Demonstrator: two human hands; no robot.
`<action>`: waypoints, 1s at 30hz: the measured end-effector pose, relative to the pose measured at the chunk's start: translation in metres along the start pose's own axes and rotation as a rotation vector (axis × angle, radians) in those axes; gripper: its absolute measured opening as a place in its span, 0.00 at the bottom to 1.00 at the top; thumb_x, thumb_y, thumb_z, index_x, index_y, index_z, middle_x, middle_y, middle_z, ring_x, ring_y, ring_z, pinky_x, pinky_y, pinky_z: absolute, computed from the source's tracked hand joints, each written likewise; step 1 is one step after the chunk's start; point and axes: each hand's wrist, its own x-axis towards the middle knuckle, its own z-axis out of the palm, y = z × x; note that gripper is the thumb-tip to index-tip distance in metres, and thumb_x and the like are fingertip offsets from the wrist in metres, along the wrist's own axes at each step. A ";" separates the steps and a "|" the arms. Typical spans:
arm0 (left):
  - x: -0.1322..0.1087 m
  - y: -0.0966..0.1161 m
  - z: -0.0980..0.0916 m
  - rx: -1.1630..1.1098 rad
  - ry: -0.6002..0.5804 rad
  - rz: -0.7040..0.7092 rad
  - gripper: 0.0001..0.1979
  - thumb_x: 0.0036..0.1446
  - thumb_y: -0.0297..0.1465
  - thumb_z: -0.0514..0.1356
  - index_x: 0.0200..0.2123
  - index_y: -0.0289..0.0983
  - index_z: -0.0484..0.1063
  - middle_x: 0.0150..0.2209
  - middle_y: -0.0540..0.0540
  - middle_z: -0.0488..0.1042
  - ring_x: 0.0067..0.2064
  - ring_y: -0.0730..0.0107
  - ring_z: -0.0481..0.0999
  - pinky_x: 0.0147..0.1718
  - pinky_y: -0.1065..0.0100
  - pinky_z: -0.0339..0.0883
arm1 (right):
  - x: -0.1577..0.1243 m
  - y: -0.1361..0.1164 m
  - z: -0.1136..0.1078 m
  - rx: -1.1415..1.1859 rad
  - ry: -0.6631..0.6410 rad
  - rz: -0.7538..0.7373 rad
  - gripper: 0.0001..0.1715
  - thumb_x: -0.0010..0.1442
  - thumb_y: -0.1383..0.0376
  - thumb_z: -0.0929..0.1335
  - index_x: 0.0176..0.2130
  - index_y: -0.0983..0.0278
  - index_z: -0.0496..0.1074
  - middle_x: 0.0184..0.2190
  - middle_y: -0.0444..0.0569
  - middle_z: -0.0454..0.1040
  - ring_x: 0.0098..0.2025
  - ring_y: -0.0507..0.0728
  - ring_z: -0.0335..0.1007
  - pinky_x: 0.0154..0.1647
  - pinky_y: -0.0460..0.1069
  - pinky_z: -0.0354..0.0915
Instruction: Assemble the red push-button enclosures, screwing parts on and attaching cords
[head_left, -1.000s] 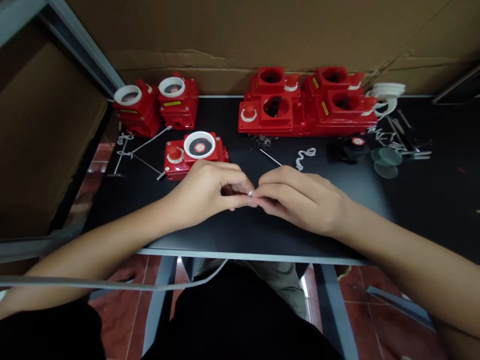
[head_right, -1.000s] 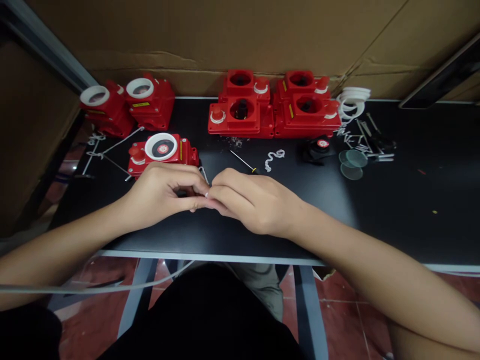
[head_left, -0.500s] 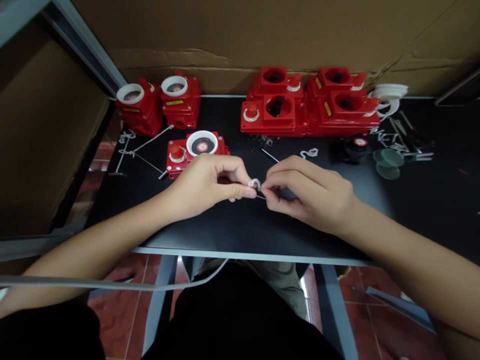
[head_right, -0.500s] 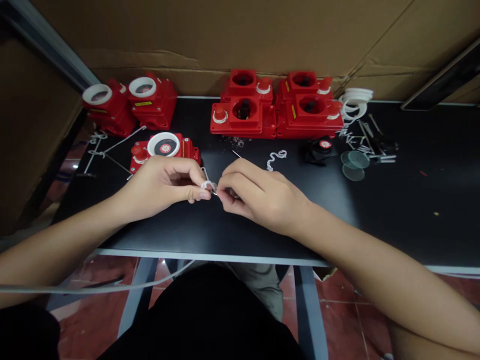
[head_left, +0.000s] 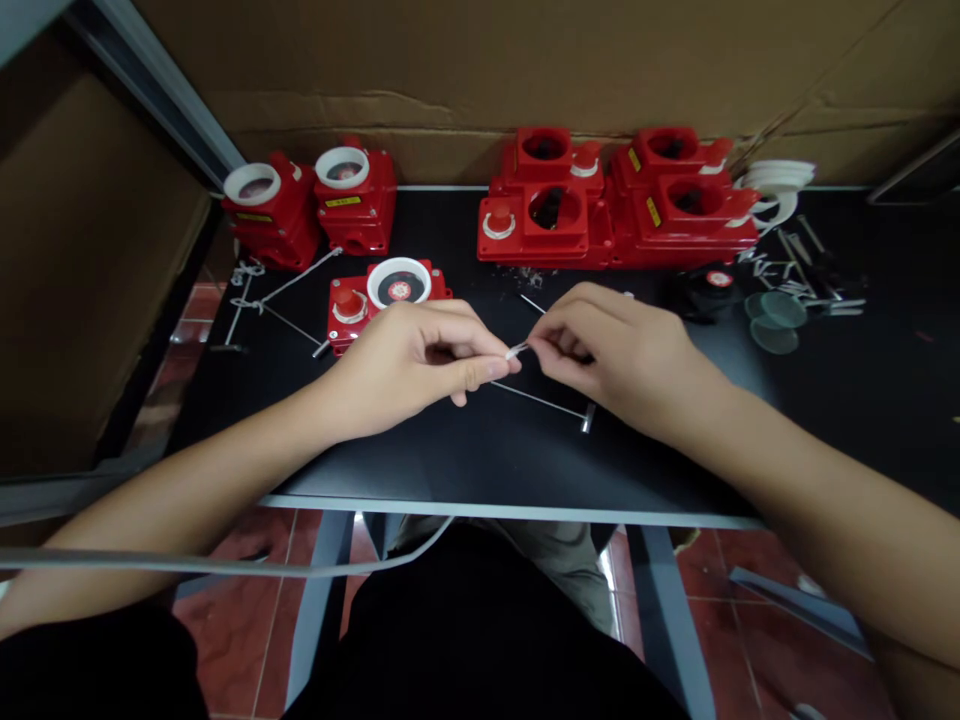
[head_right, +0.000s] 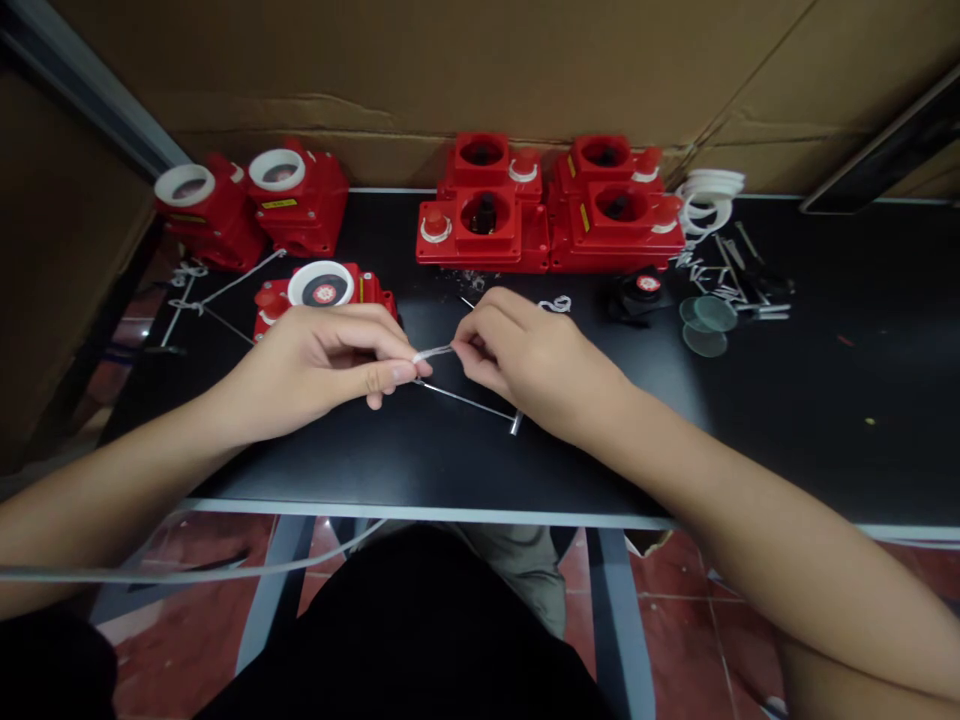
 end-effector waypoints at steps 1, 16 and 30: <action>0.000 -0.001 0.001 -0.031 0.037 0.002 0.04 0.73 0.30 0.75 0.44 0.39 0.94 0.42 0.46 0.87 0.29 0.76 0.82 0.31 0.72 0.78 | 0.000 -0.002 0.000 0.023 -0.047 -0.048 0.05 0.82 0.70 0.73 0.49 0.62 0.79 0.41 0.49 0.85 0.36 0.53 0.82 0.34 0.48 0.77; -0.005 -0.005 0.007 0.305 -0.028 0.252 0.06 0.77 0.28 0.75 0.44 0.41 0.94 0.40 0.49 0.89 0.40 0.70 0.87 0.44 0.70 0.76 | 0.008 -0.022 -0.014 0.203 0.015 -0.054 0.08 0.79 0.73 0.75 0.49 0.59 0.82 0.43 0.48 0.88 0.38 0.52 0.85 0.38 0.47 0.80; -0.006 -0.004 0.011 0.247 0.018 0.319 0.03 0.74 0.26 0.78 0.43 0.38 0.93 0.40 0.48 0.89 0.38 0.71 0.86 0.39 0.72 0.75 | 0.027 -0.038 -0.021 1.180 -0.337 0.873 0.23 0.65 0.52 0.88 0.38 0.64 0.81 0.26 0.43 0.82 0.24 0.49 0.76 0.26 0.44 0.75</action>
